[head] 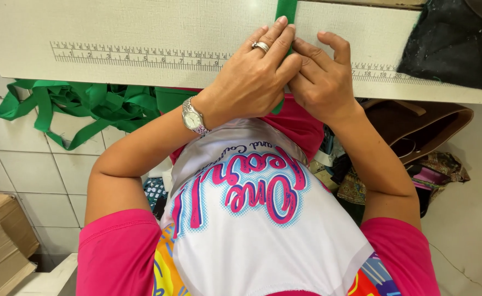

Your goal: Measuring, folding, and sewing green fabric straps using an industrial sewing machine

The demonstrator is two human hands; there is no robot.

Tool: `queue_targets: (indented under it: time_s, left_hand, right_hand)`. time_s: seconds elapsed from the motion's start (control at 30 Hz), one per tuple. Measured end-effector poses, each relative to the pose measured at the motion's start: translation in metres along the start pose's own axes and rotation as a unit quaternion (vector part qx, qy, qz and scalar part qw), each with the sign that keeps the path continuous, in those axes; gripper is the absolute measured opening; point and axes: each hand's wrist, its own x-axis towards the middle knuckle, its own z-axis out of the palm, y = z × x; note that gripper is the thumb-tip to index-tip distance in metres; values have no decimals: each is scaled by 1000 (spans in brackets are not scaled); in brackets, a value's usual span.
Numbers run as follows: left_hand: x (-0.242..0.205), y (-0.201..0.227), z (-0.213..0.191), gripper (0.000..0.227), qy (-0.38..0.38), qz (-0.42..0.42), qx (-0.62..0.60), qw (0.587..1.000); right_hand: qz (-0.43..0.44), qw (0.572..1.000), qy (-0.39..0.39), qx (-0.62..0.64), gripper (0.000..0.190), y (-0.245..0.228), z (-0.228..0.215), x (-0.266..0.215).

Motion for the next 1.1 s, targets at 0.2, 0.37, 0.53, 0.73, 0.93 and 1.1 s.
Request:
queue_targets:
  time_s: [0.2,0.37,0.53,0.73,0.93,1.1]
  left_hand:
    - [10,-11,-2,25,20,-6,-9,1000]
    - [20,-22,-6,26,26,-9,-35,999]
    - [33,-34,-10,23,55,-8,-34,998]
    - [44,-47,4,14,75,-29,21,997]
    - [47,-68,28,7,112,-10,54,992]
    - [46,-69,47,23,140,20,125,982]
  right_hand:
    - [10,1000,4,10,30,12,3,11]
    - [5,1000,6,-2,34,27,10,12]
    - [13,1000,-6,14,38,40,12,18]
    - [31,999,-40,-4,30,59,20,15]
    - [63,996,-63,-13,26,80,42,2]
    - [101,992,-60,-47,31,85,54,-7]
